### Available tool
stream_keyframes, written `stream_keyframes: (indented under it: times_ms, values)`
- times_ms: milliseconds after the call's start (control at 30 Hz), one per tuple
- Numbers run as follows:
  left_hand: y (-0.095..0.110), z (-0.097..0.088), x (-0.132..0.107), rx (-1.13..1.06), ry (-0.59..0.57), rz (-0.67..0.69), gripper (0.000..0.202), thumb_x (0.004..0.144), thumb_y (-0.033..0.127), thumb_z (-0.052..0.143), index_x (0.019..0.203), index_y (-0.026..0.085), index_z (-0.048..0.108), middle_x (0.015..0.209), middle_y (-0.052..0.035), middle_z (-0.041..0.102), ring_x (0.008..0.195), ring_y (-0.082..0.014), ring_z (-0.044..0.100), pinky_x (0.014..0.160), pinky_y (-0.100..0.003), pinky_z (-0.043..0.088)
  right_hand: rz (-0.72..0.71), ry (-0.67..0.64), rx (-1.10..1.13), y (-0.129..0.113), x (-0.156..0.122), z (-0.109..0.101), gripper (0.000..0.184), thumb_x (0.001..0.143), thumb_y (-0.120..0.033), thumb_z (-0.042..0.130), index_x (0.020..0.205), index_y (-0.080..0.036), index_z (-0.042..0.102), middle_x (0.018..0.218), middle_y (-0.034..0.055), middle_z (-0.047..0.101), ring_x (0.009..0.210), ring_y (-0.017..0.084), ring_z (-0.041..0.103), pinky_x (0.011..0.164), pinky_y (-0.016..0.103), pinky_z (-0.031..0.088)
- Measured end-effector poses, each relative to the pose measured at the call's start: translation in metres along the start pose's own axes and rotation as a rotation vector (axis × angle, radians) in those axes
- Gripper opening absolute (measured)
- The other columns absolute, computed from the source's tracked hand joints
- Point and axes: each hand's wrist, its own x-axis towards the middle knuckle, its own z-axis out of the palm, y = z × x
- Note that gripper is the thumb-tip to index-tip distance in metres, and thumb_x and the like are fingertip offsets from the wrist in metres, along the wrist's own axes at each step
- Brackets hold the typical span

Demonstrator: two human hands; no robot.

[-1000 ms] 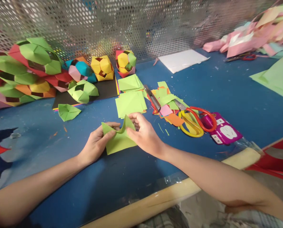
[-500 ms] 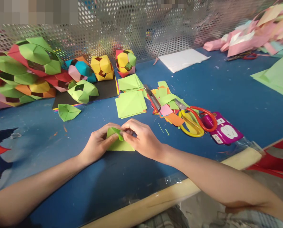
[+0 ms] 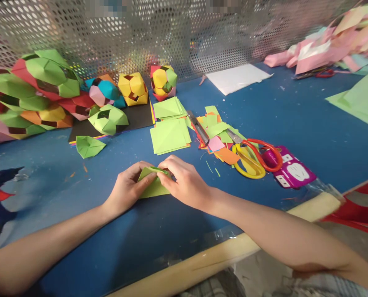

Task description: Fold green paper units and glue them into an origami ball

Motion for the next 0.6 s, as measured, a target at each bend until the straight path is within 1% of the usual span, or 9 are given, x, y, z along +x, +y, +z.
stream_keyframes:
  times_ms: [67,233,333,400,500,600]
  values:
    - [-0.0004,0.0004,-0.0005,-0.014,-0.017,0.006,0.016,0.083,0.033,0.054,0.085,0.017,0.059,0.083,-0.0034,0.062,0.079,-0.015,0.056,0.072,-0.026,0.044,-0.005,-0.001,-0.009,0.0007,0.0005,0.0,0.009,0.089,-0.016,0.045,0.084,-0.019,0.052,0.078,0.0039,0.058,0.074,0.014,0.055,0.067,0.026,0.045]
    - [0.0034,-0.0008,-0.0008,-0.063,-0.025,0.034,0.016,0.083,0.032,0.055,0.09,0.018,0.059,0.089,-0.0043,0.063,0.083,-0.0156,0.057,0.075,-0.027,0.044,-0.017,-0.007,-0.011,0.0003,0.0016,-0.0019,0.011,0.089,-0.014,0.044,0.085,-0.019,0.053,0.078,0.0042,0.058,0.075,0.014,0.056,0.067,0.026,0.046]
    - [0.0058,-0.0016,-0.001,-0.051,-0.017,0.04,0.017,0.084,0.031,0.053,0.087,0.017,0.061,0.088,-0.0047,0.063,0.083,-0.0158,0.057,0.075,-0.027,0.044,-0.016,-0.007,0.001,0.0002,0.0015,-0.0016,0.011,0.089,-0.014,0.044,0.084,-0.019,0.052,0.077,0.0037,0.057,0.073,0.014,0.055,0.066,0.026,0.045]
    - [0.0063,-0.002,-0.0014,-0.047,-0.008,0.02,0.017,0.084,0.031,0.052,0.085,0.017,0.062,0.087,-0.0044,0.064,0.081,-0.0153,0.057,0.074,-0.027,0.044,-0.015,-0.013,0.016,0.0003,0.0015,-0.001,0.011,0.088,-0.014,0.045,0.082,-0.019,0.052,0.075,0.0033,0.056,0.071,0.013,0.054,0.065,0.026,0.044]
    - [0.0064,-0.0024,-0.0023,-0.061,-0.005,-0.025,0.019,0.084,0.032,0.053,0.084,0.016,0.063,0.083,-0.0038,0.064,0.077,-0.0147,0.057,0.07,-0.026,0.044,0.024,-0.037,0.04,0.0003,0.0018,-0.0008,0.011,0.087,-0.015,0.045,0.08,-0.019,0.052,0.074,0.0024,0.055,0.069,0.013,0.053,0.063,0.025,0.043]
    - [0.0066,-0.0029,-0.0032,-0.119,-0.011,-0.067,0.02,0.083,0.034,0.055,0.086,0.016,0.064,0.086,-0.0044,0.066,0.079,-0.0158,0.058,0.068,-0.025,0.045,0.074,-0.059,0.067,0.0004,0.0021,-0.0017,0.009,0.086,-0.015,0.046,0.08,-0.02,0.052,0.074,0.0017,0.055,0.067,0.012,0.051,0.062,0.025,0.043]
